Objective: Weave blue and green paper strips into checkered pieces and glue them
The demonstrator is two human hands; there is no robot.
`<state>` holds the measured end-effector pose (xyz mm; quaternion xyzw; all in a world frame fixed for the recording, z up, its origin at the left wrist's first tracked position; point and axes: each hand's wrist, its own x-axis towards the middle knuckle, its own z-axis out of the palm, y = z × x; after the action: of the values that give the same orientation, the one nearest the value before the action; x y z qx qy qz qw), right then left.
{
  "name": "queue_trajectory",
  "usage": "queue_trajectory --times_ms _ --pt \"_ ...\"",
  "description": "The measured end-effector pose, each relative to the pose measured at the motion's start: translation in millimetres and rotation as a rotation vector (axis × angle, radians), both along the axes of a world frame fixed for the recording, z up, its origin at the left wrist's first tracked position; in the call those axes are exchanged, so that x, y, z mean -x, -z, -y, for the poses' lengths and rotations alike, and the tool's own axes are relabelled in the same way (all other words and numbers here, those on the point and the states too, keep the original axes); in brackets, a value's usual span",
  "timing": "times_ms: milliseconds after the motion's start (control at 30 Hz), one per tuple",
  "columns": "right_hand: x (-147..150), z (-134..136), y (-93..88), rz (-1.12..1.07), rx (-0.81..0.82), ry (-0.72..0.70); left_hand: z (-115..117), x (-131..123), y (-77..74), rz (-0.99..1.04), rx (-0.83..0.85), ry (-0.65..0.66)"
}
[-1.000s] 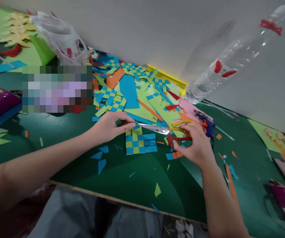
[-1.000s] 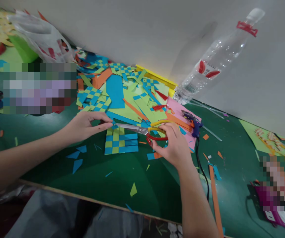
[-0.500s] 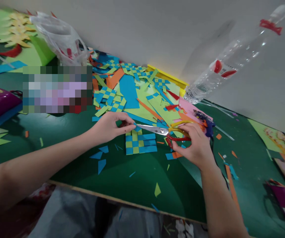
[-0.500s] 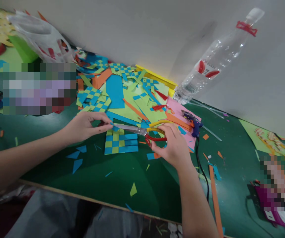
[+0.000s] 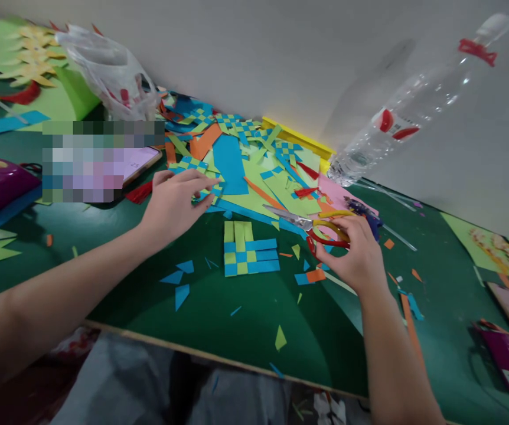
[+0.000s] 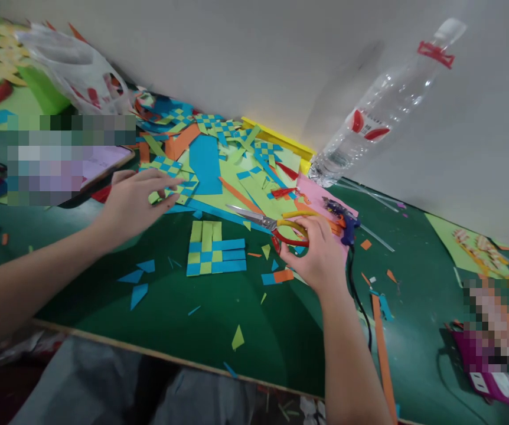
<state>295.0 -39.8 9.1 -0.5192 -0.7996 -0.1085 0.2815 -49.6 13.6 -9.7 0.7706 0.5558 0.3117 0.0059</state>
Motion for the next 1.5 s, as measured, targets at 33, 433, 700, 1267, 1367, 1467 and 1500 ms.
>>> queue_trajectory --times_ms 33,433,700,1267,1367,1467,1500 --pt "0 0 0.0 -0.001 0.013 0.005 -2 2 3.1 -0.057 0.002 0.002" --pt "-3 1 -0.6 -0.060 0.241 0.105 8 -16 9.1 -0.183 0.061 0.533" --pt "-2 0 2.5 -0.102 0.298 0.151 14 -22 8.9 -0.235 0.057 0.778" --pt "-4 -4 11.2 0.101 0.232 0.060 15 -22 12.6 -0.263 0.105 0.817" --pt "-10 -5 9.2 0.121 0.206 0.075 15 -22 12.1 -0.276 0.113 0.819" --pt "-16 -5 7.6 0.136 0.186 0.104 15 -23 11.5 -0.269 0.115 0.816" --pt "-17 -5 7.2 0.134 0.183 0.117 15 -23 11.3 -0.266 0.118 0.815"
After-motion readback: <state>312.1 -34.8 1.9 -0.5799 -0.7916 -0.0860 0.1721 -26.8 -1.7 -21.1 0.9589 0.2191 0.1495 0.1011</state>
